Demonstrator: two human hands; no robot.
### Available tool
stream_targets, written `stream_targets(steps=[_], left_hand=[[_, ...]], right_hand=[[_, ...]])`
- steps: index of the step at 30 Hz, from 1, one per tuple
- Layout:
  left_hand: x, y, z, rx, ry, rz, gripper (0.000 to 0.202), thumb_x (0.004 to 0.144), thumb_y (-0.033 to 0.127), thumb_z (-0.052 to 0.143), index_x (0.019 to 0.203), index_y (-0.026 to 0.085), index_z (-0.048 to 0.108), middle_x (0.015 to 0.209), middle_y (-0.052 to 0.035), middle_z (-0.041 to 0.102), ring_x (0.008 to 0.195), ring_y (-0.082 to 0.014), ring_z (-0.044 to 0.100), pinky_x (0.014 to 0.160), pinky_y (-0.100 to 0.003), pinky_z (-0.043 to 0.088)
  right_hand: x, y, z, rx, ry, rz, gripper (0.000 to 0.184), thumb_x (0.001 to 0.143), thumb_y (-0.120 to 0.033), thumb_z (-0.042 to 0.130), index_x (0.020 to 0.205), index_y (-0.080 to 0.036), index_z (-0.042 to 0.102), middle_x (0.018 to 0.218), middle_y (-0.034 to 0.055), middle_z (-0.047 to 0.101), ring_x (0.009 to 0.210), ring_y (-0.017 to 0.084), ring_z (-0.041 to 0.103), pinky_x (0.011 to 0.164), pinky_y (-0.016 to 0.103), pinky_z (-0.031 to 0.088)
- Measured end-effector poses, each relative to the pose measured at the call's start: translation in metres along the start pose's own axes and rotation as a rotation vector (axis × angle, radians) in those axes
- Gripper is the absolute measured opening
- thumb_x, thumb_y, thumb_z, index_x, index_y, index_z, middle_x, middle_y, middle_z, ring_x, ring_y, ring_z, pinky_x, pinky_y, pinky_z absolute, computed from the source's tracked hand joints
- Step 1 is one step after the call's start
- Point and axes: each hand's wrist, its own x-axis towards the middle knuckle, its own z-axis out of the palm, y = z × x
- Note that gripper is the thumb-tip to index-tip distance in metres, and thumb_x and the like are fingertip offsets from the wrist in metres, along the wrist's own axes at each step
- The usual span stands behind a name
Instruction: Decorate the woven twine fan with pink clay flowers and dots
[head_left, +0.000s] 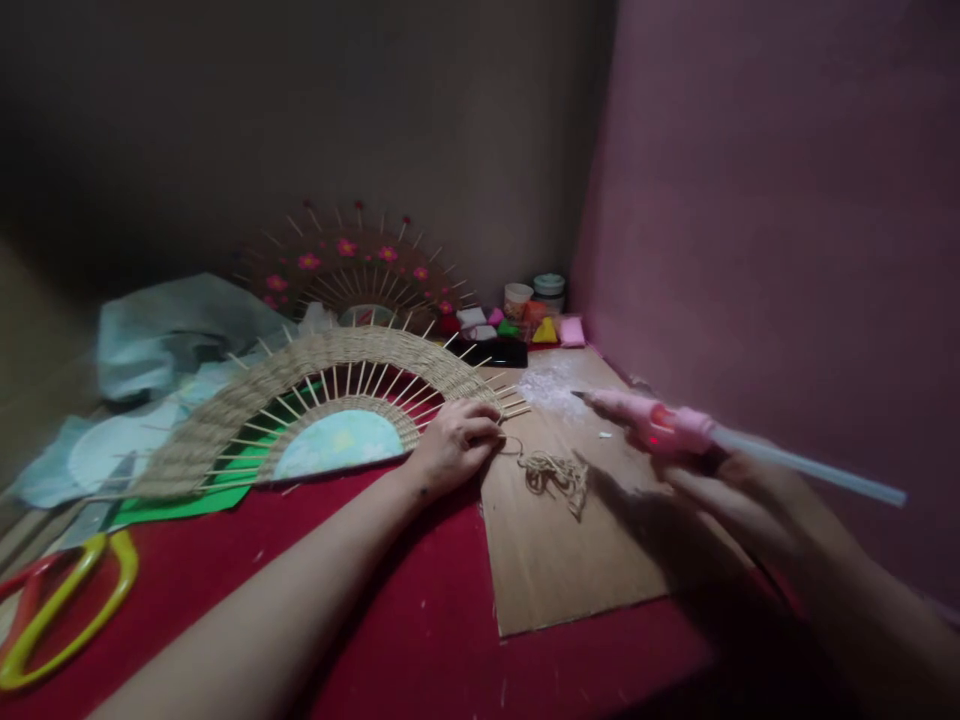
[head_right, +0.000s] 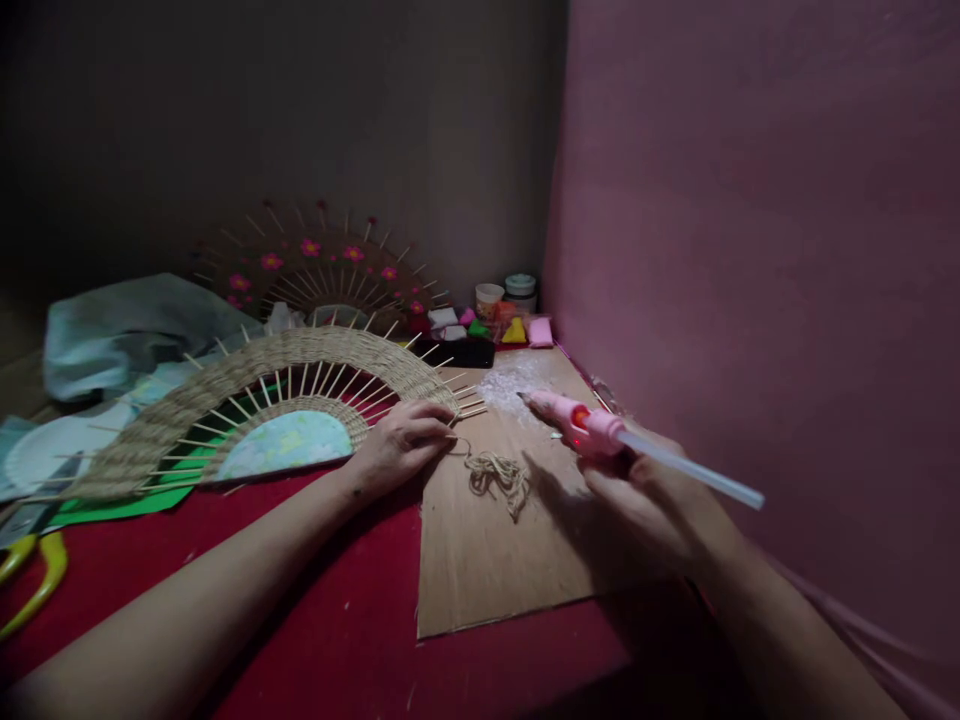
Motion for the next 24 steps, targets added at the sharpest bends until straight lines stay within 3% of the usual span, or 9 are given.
stream_targets(steps=[2,4,6,12,24], left_hand=[[0.000,0.000,0.000,-0.002,-0.001,0.003,0.010,0.081,0.021,0.060,0.075,0.019,0.068,0.096,-0.0043,0.067,0.090,-0.0192,0.059,0.081,-0.038,0.043],[0.000,0.000,0.001,-0.003,-0.002,0.006,0.010,0.081,0.021,0.059,0.075,0.019,0.067,0.095,-0.0040,0.067,0.090,-0.0189,0.059,0.081,-0.038,0.042],[-0.001,-0.001,0.002,-0.001,-0.002,0.006,0.010,0.081,0.021,0.059,0.075,0.020,0.067,0.096,-0.0037,0.067,0.090,-0.0189,0.058,0.082,-0.038,0.042],[0.000,-0.001,0.004,0.013,-0.001,-0.001,0.012,0.082,0.020,0.057,0.076,0.020,0.067,0.095,-0.0037,0.066,0.090,-0.0190,0.058,0.082,-0.038,0.042],[0.000,-0.001,0.004,-0.001,0.002,-0.008,0.013,0.081,0.019,0.056,0.075,0.020,0.067,0.094,-0.0035,0.066,0.090,-0.0197,0.057,0.082,-0.039,0.042]], right_hand=[[0.024,-0.014,0.001,0.105,-0.122,0.052,0.044,0.081,-0.026,0.049,0.124,-0.022,0.055,0.114,0.0092,0.062,0.087,0.022,0.062,0.060,0.030,0.052],[0.044,-0.020,0.007,0.157,-0.157,0.147,0.040,0.079,-0.027,0.052,0.117,-0.018,0.060,0.090,0.0081,0.066,0.061,0.015,0.057,0.040,0.022,0.041],[0.056,-0.018,0.017,0.195,-0.161,0.193,0.036,0.078,-0.026,0.054,0.112,-0.015,0.062,0.076,0.0048,0.063,0.050,0.010,0.049,0.036,0.020,0.036],[0.050,0.003,0.038,0.172,-0.197,0.171,0.024,0.081,-0.025,0.052,0.099,-0.016,0.065,0.066,0.0002,0.060,0.042,0.007,0.043,0.035,0.020,0.031],[0.047,0.012,0.048,-0.023,-0.104,0.021,0.015,0.080,-0.026,0.051,0.074,-0.018,0.061,0.055,-0.0016,0.051,0.047,0.011,0.045,0.040,0.024,0.034]])
